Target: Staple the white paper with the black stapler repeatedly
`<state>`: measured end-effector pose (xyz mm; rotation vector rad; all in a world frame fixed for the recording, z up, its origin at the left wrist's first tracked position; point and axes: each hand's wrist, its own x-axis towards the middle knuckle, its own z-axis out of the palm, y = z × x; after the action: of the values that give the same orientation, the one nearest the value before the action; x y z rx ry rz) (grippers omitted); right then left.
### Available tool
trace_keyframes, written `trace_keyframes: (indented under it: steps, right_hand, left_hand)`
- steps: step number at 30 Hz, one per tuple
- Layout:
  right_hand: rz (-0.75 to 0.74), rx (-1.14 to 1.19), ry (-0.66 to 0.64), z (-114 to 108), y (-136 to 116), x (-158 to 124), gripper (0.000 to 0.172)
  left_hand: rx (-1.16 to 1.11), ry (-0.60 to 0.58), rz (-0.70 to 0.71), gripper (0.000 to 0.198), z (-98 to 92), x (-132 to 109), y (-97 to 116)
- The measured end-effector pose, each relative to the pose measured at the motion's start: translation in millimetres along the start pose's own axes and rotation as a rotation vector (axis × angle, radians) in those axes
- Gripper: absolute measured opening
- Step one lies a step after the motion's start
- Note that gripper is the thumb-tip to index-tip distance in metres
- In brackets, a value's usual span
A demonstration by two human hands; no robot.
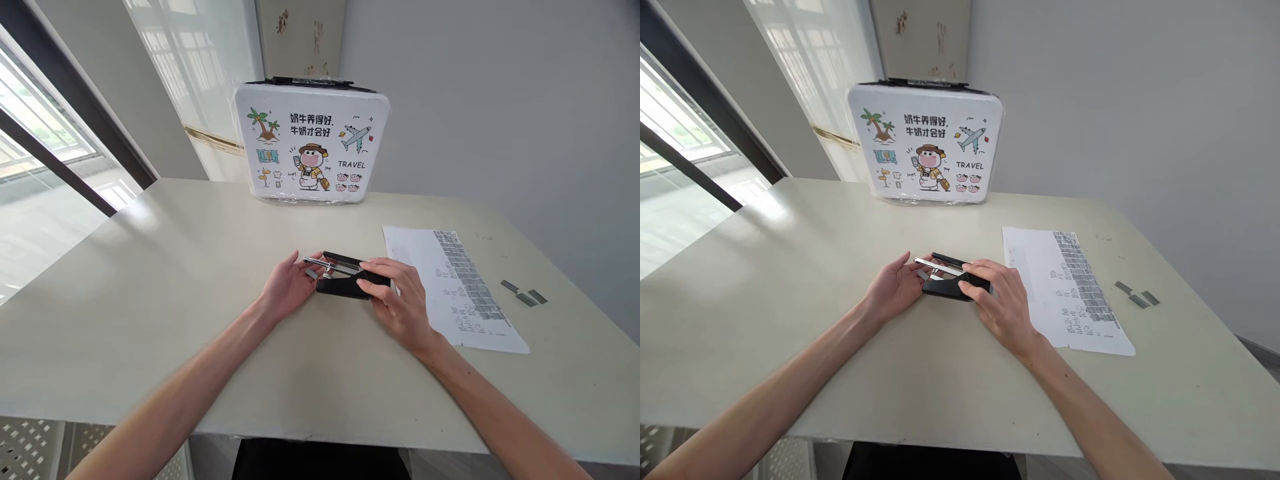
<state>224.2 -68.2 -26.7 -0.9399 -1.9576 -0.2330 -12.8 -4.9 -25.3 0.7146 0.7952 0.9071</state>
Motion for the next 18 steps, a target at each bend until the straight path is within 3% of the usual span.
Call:
trace_keyframes:
  steps: [4, 6, 9, 12, 18]
  right_hand:
    - [0.114, 0.1, 0.087, 0.7, 0.8, 2.0, 0.038]
    - [0.204, 0.116, 0.123, 1.0, -0.1, 3.1, 0.032]
    - [0.305, 0.109, 0.139, 1.2, -1.6, 3.8, 0.024]
    - [0.347, 0.117, 0.139, 1.6, -1.8, 3.6, 0.02]
    - [0.404, 0.15, 0.112, 2.8, -0.5, 2.8, 0.015]
  left_hand:
    - [0.05, 0.175, 0.118, 0.029, 4.8, -1.2, 1.6]
    - [0.195, 0.254, 0.23, 0.023, 7.7, -5.1, 3.2]
    - [0.51, 0.293, 0.358, 0.032, 11.0, -13.8, 5.1]
    - [0.742, 0.258, 0.439, 0.039, 14.1, -20.8, 2.8]
    - [1.007, 0.016, 0.615, 0.048, 22.0, -24.6, -11.3]
